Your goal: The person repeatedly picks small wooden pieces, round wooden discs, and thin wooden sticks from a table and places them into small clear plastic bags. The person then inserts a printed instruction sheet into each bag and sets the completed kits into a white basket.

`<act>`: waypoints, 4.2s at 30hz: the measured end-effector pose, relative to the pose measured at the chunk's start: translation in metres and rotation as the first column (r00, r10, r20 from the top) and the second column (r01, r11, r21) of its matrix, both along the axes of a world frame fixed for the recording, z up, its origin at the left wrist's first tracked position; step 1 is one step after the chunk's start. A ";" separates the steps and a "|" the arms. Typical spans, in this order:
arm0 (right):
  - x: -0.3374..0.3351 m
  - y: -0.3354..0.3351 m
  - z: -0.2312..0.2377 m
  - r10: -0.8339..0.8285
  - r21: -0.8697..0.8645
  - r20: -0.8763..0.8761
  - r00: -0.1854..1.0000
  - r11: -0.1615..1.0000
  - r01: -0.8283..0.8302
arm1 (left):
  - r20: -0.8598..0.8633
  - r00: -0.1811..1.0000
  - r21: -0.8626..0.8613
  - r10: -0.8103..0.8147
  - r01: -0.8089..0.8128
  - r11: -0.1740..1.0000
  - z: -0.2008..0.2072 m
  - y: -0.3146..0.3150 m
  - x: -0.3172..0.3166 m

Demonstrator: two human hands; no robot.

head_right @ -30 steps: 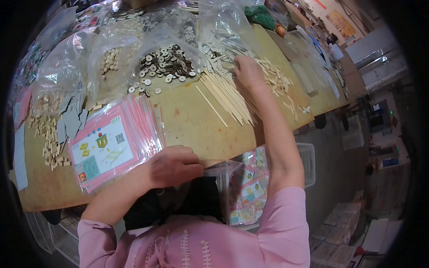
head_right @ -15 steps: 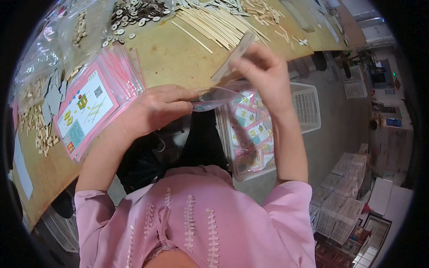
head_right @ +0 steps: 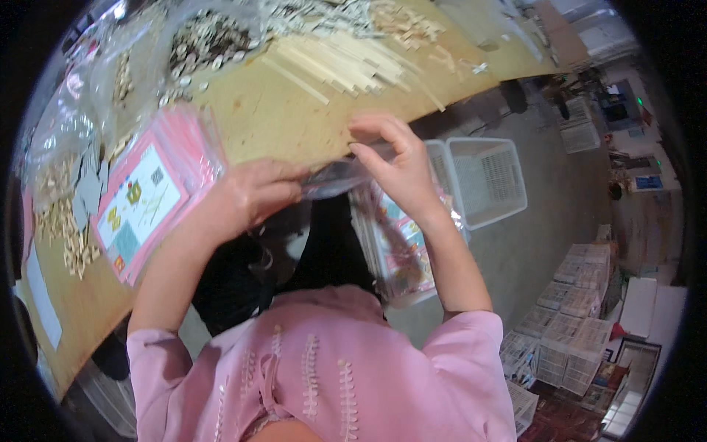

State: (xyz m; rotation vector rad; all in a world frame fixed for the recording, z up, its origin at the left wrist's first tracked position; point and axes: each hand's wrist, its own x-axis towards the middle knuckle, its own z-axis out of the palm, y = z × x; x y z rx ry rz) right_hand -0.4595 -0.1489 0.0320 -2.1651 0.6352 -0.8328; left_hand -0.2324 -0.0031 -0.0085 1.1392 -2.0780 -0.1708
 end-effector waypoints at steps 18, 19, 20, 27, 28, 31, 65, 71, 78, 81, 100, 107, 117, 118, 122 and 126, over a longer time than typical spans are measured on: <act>0.033 -0.264 -0.034 -0.493 -0.423 -0.235 0.838 0.828 0.369 | 0.018 1.000 -0.070 -0.004 0.006 0.998 0.003 -0.006 -0.002; 0.041 -0.264 -0.031 -0.520 -0.456 -0.322 0.791 0.818 0.352 | 0.016 1.000 -0.058 -0.004 0.005 0.998 0.003 -0.005 0.000; 0.048 -0.265 -0.025 -0.545 -0.488 -0.405 0.734 0.808 0.331 | 0.025 1.000 -0.060 0.008 -0.006 0.998 0.003 -0.005 0.000; 0.065 -0.281 -0.035 -0.505 -0.552 -0.509 0.697 0.813 0.186 | 0.037 0.999 -0.098 0.032 -0.028 0.995 0.001 -0.003 -0.001; 0.063 -0.284 -0.037 -0.479 -0.541 -0.496 0.724 0.823 0.173 | 0.029 0.999 -0.112 0.029 -0.026 0.993 0.002 -0.003 0.000; 0.059 -0.289 -0.041 -0.409 -0.499 -0.460 0.788 0.853 0.152 | -0.001 1.000 -0.066 0.004 -0.004 0.998 0.001 -0.002 0.003; 0.006 -0.012 -0.008 0.314 0.695 -0.340 0.886 0.719 0.012 | 0.016 1.000 -0.003 -0.017 0.017 1.000 -0.014 -0.003 -0.005; 0.003 0.003 -0.013 0.261 0.686 -0.301 0.917 0.727 0.019 | -0.006 1.000 -0.004 0.001 -0.001 1.000 -0.017 -0.001 -0.005; -0.013 0.009 -0.029 0.195 0.257 -0.320 0.927 0.960 -0.113 | -0.064 0.998 0.022 0.024 -0.022 1.000 -0.014 -0.002 -0.003; -0.014 0.016 -0.012 -0.061 -0.149 -0.149 0.987 0.988 0.039 | -0.169 0.983 0.045 0.077 -0.071 0.997 -0.007 -0.002 -0.001; 0.016 0.122 -0.156 -0.402 0.712 0.534 0.743 -0.259 -0.652 | -0.938 0.212 0.273 0.274 -0.035 0.961 0.038 0.053 0.002; 0.018 0.152 -0.167 -0.175 0.809 0.498 0.849 -0.260 -0.528 | -0.497 0.532 0.238 0.685 -0.676 0.698 0.017 0.184 -0.004; 0.036 0.158 -0.197 0.114 0.953 0.290 0.950 -0.129 -0.275 | -0.043 0.601 0.429 0.798 -0.710 0.558 -0.005 0.278 -0.035; 0.040 0.157 -0.192 0.132 0.956 0.291 0.948 -0.079 -0.282 | -0.017 0.560 0.497 0.828 -0.714 0.493 -0.005 0.280 -0.036; 0.049 0.156 -0.191 0.104 0.949 0.314 0.944 -0.020 -0.313 | -0.086 0.573 0.646 0.815 -0.591 0.483 -0.009 0.276 -0.031; 0.048 0.158 -0.198 0.114 0.939 0.339 0.934 -0.111 -0.327 | -0.543 0.375 0.796 0.751 -0.057 0.603 -0.028 0.273 -0.025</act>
